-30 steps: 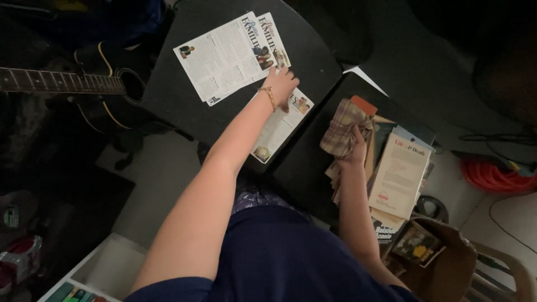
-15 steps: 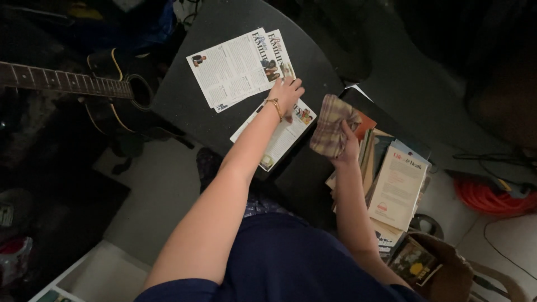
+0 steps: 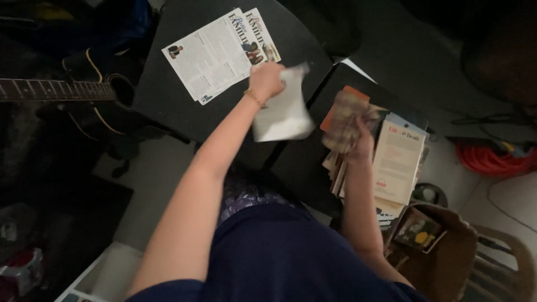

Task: The person repeatedly picks up folded papers from a cardboard box, wipes them with a cloth on a table, and places them back into the box. The process involves handling the papers one by one, wiping both sides, and returning them to the storage container.

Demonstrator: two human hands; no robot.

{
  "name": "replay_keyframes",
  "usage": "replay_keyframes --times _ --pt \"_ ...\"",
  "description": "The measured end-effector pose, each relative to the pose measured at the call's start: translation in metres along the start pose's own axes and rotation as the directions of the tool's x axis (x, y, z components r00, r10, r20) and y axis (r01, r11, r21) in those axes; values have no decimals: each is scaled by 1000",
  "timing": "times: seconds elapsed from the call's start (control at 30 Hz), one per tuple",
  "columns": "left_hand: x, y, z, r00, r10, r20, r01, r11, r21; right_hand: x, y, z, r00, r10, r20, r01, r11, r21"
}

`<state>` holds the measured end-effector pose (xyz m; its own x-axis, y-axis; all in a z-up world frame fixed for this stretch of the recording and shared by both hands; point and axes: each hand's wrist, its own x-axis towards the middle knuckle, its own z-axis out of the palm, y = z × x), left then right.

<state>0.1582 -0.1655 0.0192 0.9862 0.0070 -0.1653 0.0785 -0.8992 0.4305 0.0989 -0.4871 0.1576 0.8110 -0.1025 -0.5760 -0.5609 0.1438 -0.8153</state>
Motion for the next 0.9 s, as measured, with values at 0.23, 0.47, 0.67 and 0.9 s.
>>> replay_keyframes --times 0.23,0.47,0.67,0.9 --pt "-176 -19 -33 854 -516 -69 278 564 -778 12 13 66 865 -493 95 440 654 -615" --pt "-233 -19 6 753 -654 77 407 371 -835 -13 185 221 362 -183 914 916 -114 -386" --pt "-227 -41 55 711 -689 137 442 287 -850 45 43 179 490 -326 808 857 348 -379" --pt "-225 -37 54 699 -707 109 425 288 -858 77 132 157 660 -600 452 669 196 -717"
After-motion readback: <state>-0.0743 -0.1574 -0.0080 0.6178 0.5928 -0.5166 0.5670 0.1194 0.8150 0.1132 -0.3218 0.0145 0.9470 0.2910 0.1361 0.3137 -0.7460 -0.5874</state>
